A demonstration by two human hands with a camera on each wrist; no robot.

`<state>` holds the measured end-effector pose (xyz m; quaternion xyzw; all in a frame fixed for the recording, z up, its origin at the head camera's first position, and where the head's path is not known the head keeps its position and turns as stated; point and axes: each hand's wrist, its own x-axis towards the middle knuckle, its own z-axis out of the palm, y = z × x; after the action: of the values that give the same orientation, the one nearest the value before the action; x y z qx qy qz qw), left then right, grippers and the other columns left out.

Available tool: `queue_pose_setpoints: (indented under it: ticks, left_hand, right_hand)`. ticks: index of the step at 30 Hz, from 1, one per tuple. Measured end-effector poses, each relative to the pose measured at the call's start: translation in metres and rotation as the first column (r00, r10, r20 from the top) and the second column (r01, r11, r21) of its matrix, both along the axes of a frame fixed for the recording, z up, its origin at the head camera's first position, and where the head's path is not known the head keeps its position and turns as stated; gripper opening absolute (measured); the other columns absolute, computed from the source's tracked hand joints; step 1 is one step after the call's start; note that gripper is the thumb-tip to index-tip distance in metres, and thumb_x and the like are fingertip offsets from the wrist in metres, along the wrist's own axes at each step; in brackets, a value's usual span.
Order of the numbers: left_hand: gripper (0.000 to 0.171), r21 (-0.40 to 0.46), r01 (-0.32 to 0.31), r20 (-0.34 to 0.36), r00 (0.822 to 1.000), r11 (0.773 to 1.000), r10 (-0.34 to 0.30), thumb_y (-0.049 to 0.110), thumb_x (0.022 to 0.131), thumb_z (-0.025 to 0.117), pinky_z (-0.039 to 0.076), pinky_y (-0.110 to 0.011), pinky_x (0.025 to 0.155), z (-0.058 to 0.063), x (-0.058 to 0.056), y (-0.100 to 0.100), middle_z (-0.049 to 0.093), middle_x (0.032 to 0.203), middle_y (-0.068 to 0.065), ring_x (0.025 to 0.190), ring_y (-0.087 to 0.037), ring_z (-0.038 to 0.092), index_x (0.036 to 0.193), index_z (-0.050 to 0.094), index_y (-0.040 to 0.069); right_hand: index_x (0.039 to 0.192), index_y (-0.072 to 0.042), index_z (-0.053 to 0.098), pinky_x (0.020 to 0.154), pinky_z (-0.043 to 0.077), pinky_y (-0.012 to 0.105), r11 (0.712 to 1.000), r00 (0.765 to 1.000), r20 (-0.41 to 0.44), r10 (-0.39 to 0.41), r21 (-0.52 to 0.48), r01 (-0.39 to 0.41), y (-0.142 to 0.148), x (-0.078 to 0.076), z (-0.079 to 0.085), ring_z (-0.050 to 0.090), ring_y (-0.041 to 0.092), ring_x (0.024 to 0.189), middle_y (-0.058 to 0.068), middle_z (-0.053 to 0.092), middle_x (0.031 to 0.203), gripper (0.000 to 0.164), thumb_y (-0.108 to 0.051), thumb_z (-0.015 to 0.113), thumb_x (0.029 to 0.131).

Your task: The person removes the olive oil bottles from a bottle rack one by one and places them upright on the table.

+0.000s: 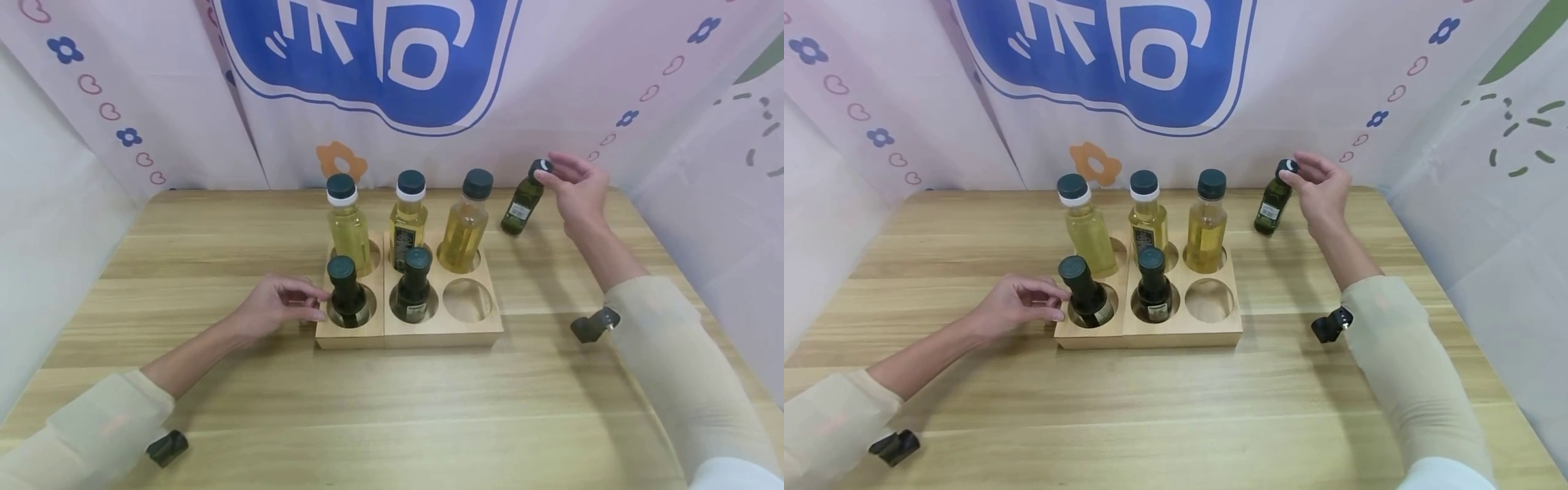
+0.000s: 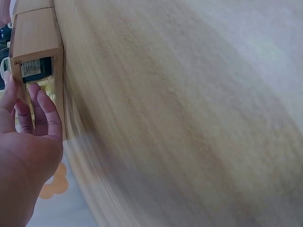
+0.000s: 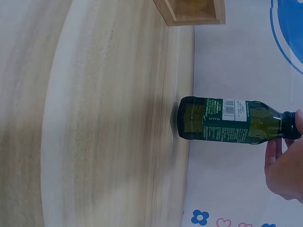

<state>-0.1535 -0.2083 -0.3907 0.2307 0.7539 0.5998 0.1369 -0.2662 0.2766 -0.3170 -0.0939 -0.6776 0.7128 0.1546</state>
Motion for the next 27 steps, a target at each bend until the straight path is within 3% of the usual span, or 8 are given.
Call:
queue_pose_setpoints:
  ticks: [10, 19, 23, 27]
  left_hand:
    - [0.031, -0.033, -0.012, 0.024, 1.0, 0.999, 0.012, -0.008, 0.083, 0.08, 0.056, -0.021, 0.067, 0.0002, 0.0015, -0.0001, 0.064, 0.081, 0.001, 0.076, -0.009, 0.058, 0.111, 0.07, -0.016]
    - [0.032, -0.036, -0.007, 0.023, 1.0, 0.999, 0.008, -0.007, 0.083, 0.081, 0.053, -0.02, 0.065, 0.0004, 0.0016, -0.0008, 0.062, 0.081, 0.001, 0.076, -0.009, 0.055, 0.112, 0.07, -0.015]
    - [0.033, -0.064, -0.02, 0.055, 0.998, 0.998, 0.023, -0.005, 0.083, 0.081, 0.053, -0.02, 0.066, 0.0038, 0.0017, -0.0011, 0.065, 0.083, 0.001, 0.077, -0.01, 0.057, 0.113, 0.069, -0.014]
    - [0.035, -0.095, -0.033, 0.093, 0.995, 0.995, 0.042, -0.003, 0.084, 0.082, 0.052, -0.021, 0.066, 0.0072, 0.0014, -0.001, 0.065, 0.083, 0.0, 0.077, -0.01, 0.057, 0.115, 0.069, -0.013]
  right_hand:
    - [0.123, -0.005, 0.072, 0.102, 0.05, 0.02, 0.999, 0.999, -0.002, -0.033, -0.01, 0.033, 0.0069, -0.0041, -0.0032, 0.07, 0.01, 0.107, 0.007, 0.073, 0.121, 0.043, 0.003, 0.084, 0.083]
    - [0.117, -0.009, 0.075, 0.102, 0.051, 0.02, 1.0, 0.999, 0.016, -0.029, -0.009, 0.029, 0.007, -0.0048, -0.0049, 0.07, 0.012, 0.107, 0.004, 0.075, 0.118, 0.037, 0.001, 0.085, 0.083]
    - [0.118, -0.01, 0.075, 0.106, 0.049, 0.022, 1.0, 0.999, 0.033, -0.022, -0.002, 0.022, 0.0067, -0.0053, -0.005, 0.068, 0.013, 0.111, 0.002, 0.075, 0.119, 0.037, -0.001, 0.085, 0.084]
    - [0.12, -0.01, 0.074, 0.108, 0.047, 0.023, 1.0, 0.999, 0.037, -0.022, 0.012, 0.021, 0.0067, -0.0046, -0.0045, 0.068, 0.012, 0.109, -0.004, 0.078, 0.108, 0.039, -0.002, 0.086, 0.084]
